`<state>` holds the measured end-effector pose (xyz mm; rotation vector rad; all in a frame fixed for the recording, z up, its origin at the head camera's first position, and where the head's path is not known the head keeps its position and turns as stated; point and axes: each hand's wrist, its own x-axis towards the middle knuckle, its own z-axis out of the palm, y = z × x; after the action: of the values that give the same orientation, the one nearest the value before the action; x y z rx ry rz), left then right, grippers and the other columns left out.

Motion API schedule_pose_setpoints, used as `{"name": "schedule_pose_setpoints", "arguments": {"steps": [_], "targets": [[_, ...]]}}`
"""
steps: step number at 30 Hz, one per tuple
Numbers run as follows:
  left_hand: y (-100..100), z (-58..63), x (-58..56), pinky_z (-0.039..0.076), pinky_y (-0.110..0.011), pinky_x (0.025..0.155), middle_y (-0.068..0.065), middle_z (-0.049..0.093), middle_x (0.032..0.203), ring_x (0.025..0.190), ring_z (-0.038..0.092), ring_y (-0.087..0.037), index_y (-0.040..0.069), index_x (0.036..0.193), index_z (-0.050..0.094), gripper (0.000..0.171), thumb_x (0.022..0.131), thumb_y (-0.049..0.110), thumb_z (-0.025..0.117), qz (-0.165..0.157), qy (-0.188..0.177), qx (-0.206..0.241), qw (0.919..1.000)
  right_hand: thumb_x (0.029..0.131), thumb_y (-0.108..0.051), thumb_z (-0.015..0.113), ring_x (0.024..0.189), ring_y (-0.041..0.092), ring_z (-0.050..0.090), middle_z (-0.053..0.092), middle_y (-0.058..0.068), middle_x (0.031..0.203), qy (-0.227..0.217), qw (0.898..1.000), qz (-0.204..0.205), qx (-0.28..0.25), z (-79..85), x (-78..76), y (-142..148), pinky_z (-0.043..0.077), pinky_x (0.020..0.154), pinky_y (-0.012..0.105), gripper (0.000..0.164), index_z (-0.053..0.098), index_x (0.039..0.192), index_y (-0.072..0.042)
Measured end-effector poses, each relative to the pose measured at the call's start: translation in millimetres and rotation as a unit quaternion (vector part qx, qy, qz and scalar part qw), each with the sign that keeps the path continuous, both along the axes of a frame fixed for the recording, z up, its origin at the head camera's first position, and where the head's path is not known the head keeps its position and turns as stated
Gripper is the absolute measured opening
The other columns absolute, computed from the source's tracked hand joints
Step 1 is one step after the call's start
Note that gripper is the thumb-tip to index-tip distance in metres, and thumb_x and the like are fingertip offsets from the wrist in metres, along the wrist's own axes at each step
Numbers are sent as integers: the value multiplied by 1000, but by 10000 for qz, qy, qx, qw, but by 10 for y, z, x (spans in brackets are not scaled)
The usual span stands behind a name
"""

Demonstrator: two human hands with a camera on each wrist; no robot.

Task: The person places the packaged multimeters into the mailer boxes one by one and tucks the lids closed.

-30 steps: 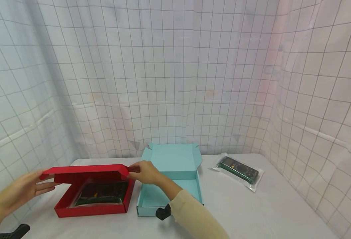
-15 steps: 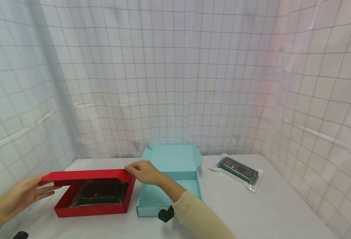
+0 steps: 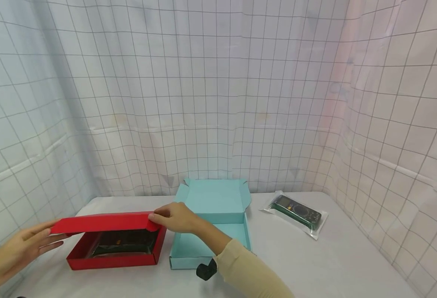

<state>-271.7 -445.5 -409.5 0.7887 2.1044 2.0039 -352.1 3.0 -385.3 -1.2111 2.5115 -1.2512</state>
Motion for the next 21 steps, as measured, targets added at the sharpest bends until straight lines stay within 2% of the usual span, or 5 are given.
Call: {"name": "schedule_pose_setpoints", "arguments": {"steps": [3,8,11,15,21], "targets": [[0,-8,26,55,-33,96,8,63,138,119,65,-16,30,141,62,53,111,-1,32,184,53,-89,9998,104,-41,58,105,5,63,70,-7,125,-14,10000,-19,36,-2,22,-5,55,85,23,51,65,140,-5],[1,-25,67,54,-31,97,7,63,139,118,65,-16,24,142,62,52,109,-6,35,350,225,-108,9991,102,-41,61,106,5,63,70,-5,127,-6,10000,5,93,-12,38,-22,55,84,22,53,63,141,-5],[-6,-43,99,54,-29,96,9,65,135,116,66,-14,27,139,65,52,109,-6,36,419,55,-93,9991,101,-42,63,107,4,64,69,-5,129,14,9998,45,180,-26,38,-27,55,84,21,55,63,142,-5],[-27,-74,133,54,-27,95,14,66,132,114,66,-9,30,132,70,54,110,-5,36,282,-280,89,9992,100,-44,63,108,3,64,67,-6,133,94,9992,124,360,-39,42,-31,54,85,20,57,63,142,-5],[-25,-119,129,54,-29,95,14,65,132,115,65,-7,29,130,70,53,111,-5,34,110,-366,157,9991,100,-45,62,104,2,66,68,-4,131,297,9976,244,574,-31,67,-12,54,84,18,59,63,141,-2]]}}
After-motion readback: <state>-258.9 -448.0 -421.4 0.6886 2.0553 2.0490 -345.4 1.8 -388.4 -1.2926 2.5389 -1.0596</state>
